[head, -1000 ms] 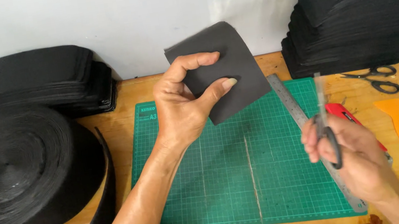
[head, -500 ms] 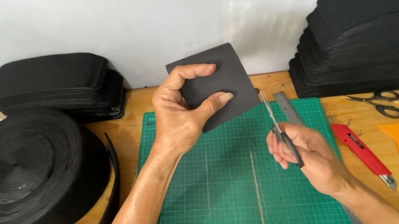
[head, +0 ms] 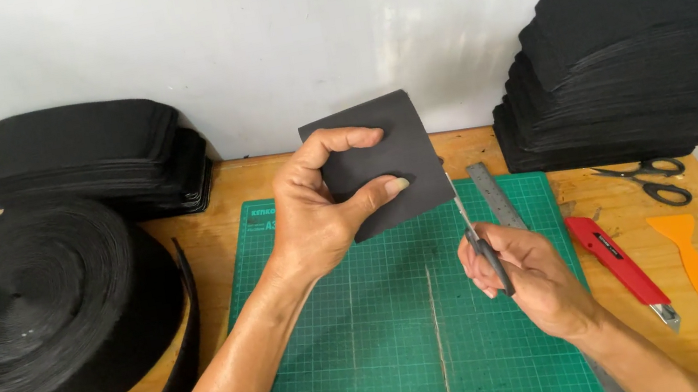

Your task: Cutting and trimming a piece of black material using a utility knife, ruler, and scissors

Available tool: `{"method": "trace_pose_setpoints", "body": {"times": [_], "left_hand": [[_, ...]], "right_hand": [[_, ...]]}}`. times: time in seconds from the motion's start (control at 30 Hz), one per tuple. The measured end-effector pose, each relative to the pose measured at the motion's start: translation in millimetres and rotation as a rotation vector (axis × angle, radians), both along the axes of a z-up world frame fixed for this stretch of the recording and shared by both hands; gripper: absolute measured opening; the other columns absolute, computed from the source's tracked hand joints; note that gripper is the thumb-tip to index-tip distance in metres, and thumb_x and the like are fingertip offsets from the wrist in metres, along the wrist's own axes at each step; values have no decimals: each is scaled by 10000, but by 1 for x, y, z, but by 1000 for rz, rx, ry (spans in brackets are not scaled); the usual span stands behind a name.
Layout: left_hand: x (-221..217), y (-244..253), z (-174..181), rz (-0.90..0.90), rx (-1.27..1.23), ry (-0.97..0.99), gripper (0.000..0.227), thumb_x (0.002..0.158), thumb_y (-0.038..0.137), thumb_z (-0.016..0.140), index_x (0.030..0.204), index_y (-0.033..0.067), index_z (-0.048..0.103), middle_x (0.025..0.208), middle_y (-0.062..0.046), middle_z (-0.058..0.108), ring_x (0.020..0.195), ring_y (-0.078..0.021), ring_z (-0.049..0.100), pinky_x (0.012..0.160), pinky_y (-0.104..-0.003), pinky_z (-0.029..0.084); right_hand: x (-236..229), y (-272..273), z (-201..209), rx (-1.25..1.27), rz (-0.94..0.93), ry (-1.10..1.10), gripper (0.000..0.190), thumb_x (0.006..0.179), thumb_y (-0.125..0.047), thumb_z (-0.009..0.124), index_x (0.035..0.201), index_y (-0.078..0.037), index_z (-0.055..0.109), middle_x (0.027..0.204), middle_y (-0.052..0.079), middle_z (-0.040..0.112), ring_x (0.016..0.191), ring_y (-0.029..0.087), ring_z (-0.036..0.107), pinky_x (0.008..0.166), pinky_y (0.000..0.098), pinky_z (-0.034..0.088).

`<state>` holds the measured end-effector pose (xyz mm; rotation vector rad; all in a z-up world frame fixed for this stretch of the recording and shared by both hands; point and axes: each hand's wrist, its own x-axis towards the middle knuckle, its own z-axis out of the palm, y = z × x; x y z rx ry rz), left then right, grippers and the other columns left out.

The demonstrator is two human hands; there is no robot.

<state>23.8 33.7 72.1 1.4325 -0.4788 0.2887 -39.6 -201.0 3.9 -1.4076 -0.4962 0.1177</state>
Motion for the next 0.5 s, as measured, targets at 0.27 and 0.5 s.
{"method": "trace_pose_setpoints", "body": {"times": [0.27,0.5], "left_hand": [[2,-4,-7,-5,13,15,409,768,-4,869,1116,115,689,1116,-13,710,1005,-82,659,864,-203,576],[4,-6,-14,-39,-41,75,431,746,1,878,1117,114,691,1101,-17,711,943,-75,667,812,-206,597]], "right_hand": [[3,-4,-1,-106,-34,-32,296,1035,-180,485,760,-93,550,796,19,515,602,109,431,563,246,389],[5,-7,-7,-27,7,78,403,938,-444,619,755,-92,548,809,41,538,626,139,416,577,274,347]]}}
